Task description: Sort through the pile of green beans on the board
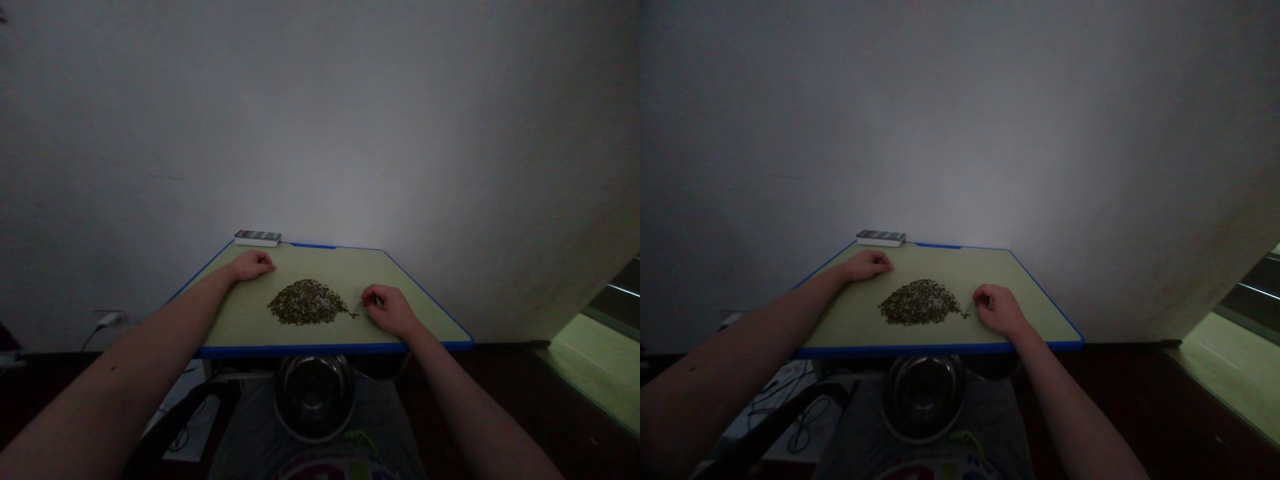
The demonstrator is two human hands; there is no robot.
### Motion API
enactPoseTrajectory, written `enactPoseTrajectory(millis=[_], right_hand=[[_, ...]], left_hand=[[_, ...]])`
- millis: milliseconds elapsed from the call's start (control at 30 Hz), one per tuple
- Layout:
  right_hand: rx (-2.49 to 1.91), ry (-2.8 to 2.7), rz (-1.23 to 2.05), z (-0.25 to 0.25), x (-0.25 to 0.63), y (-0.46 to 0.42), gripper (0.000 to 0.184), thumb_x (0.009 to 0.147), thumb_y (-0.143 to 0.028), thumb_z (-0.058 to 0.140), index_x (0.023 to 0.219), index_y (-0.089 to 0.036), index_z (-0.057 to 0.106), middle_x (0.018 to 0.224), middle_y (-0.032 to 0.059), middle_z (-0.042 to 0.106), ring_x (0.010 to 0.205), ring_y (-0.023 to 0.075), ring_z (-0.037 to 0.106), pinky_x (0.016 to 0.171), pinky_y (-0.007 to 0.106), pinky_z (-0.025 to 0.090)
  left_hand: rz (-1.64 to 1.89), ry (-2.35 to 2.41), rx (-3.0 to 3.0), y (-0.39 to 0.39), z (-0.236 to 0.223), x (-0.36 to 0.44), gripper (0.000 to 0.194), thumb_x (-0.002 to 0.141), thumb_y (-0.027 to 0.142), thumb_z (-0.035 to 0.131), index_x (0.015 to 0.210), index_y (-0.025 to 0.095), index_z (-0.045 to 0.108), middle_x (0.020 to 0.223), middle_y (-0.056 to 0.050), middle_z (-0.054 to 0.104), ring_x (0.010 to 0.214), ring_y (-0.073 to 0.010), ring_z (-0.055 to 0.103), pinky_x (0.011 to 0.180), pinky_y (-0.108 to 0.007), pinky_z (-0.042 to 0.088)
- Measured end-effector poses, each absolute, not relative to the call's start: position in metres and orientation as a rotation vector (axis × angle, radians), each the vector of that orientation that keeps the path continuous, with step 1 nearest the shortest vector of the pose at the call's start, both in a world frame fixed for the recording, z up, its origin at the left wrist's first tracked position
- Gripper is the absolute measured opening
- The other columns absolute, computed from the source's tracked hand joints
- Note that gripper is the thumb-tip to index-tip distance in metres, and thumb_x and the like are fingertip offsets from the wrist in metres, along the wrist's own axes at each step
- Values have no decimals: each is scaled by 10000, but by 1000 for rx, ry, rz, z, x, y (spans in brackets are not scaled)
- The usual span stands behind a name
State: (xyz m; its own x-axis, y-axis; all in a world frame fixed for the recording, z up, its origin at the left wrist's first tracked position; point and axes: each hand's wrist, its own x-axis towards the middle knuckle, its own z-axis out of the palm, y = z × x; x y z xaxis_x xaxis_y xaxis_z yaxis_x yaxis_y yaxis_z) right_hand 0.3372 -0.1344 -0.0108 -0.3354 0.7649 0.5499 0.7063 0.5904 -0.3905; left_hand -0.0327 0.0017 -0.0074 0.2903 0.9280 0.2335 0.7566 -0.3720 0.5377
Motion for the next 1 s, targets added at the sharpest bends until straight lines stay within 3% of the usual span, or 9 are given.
enactPoseTrajectory(millis=[1000], right_hand=[[-1197,-2138,-130,-16,333,-130,236,730,-133,493,903,-182,646,803,45,674,745,165,594,712,282,440]], left_hand=[[721,1539,2240,-4,-3,-29,342,596,510,557,679,181,599,633,1,602,639,-160,540,568,-254,397]])
